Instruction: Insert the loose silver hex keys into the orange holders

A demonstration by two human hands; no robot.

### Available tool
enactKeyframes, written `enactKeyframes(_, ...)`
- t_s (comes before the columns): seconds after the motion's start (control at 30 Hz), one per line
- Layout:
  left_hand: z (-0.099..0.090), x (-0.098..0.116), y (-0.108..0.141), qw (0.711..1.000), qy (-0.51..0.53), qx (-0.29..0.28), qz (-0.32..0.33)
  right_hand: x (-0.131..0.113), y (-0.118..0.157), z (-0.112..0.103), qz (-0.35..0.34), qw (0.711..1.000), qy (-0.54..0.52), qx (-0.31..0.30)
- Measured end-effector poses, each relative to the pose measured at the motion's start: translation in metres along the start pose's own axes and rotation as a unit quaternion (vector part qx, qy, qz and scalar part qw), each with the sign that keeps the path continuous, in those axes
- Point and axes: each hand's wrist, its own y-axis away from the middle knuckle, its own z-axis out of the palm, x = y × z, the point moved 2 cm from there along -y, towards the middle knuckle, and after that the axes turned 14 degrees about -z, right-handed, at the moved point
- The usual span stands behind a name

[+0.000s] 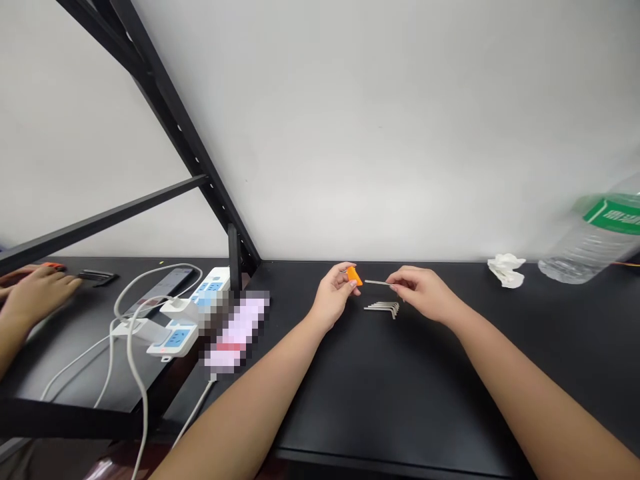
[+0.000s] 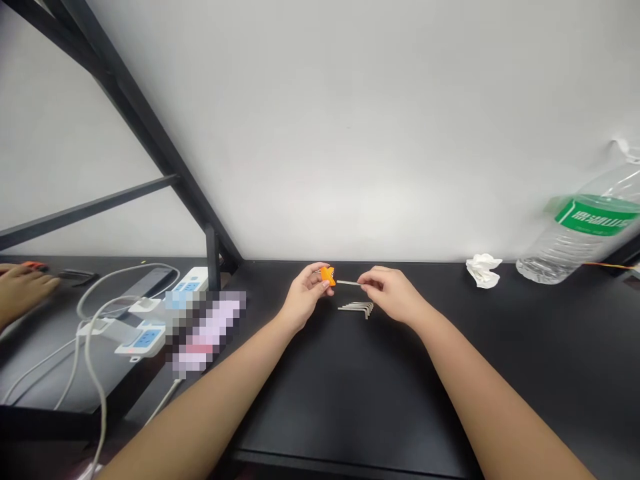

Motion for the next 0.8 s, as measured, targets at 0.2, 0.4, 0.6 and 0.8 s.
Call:
enactKeyframes(0.2,0.000,0.001,0.002,1.000,-0.027,-0.005,0.010,0.001,0.000,0.004,-0.047,0.998,0.036,-0.003)
enactKeyframes(0.4,0.007,0.000,0.007,0.997,-0.069,-0.045,0.002,-0.003,0.000,0.006,-0.047,0.998,0.032,-0.015)
enactKeyframes(0.6,0.012,-0.002,0.011,0.995,-0.054,-0.070,-0.043,-0.007,-0.001,0.034,0.041,0.983,-0.174,-0.034)
enactKeyframes(0.8,0.010,-0.006,0.008,0.995,-0.045,-0.067,-0.051,-0.005,0.000,0.037,0.093,0.979,-0.169,-0.063)
